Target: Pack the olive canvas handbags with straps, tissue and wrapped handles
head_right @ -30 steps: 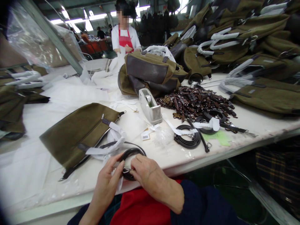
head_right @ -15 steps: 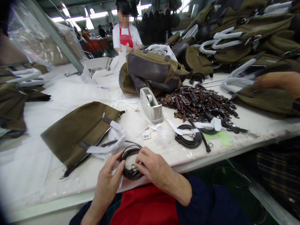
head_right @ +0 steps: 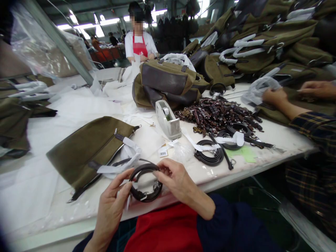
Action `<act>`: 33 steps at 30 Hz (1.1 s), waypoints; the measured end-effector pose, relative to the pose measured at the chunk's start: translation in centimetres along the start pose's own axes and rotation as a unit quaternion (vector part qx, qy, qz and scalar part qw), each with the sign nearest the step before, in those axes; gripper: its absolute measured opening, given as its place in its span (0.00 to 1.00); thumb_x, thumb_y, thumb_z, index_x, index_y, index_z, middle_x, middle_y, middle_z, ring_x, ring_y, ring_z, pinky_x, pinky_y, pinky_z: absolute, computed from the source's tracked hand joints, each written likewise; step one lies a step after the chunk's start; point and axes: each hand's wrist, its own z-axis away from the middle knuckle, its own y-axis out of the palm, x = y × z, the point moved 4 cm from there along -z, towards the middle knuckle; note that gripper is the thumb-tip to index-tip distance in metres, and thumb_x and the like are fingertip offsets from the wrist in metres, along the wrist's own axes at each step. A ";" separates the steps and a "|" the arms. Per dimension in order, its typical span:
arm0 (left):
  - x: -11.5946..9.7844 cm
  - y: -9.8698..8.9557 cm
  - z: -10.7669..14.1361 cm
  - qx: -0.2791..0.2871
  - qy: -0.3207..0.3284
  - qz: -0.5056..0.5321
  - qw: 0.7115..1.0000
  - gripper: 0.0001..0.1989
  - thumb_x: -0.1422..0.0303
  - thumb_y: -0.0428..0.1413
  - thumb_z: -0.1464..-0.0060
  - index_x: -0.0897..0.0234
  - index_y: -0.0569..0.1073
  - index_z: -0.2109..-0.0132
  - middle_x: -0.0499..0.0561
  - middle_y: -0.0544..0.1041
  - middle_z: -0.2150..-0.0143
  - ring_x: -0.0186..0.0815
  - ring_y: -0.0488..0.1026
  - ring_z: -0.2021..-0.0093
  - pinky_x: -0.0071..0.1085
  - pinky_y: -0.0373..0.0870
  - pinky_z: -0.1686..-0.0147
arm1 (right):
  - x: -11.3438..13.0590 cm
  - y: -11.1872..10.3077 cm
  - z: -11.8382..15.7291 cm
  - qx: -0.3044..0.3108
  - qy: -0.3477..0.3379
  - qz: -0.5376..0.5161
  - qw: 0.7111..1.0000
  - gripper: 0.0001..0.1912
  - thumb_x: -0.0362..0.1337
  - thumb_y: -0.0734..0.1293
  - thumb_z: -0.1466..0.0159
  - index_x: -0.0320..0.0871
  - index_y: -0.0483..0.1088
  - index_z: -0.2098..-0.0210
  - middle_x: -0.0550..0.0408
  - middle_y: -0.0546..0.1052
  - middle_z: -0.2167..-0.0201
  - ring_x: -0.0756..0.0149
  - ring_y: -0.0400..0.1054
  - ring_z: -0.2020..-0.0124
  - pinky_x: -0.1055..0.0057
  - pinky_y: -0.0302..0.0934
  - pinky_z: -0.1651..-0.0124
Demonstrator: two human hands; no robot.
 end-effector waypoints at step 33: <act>-9.3 5.1 -4.4 0.282 0.061 -0.050 0.956 0.17 0.55 0.52 0.36 0.57 0.72 0.47 0.51 0.78 0.52 0.39 0.74 0.52 0.33 0.71 0.52 | -0.7 -3.9 3.7 -0.013 0.085 -0.245 0.966 0.13 0.41 0.70 0.37 0.40 0.68 0.59 0.59 0.72 0.69 0.78 0.59 0.78 0.80 0.55 0.77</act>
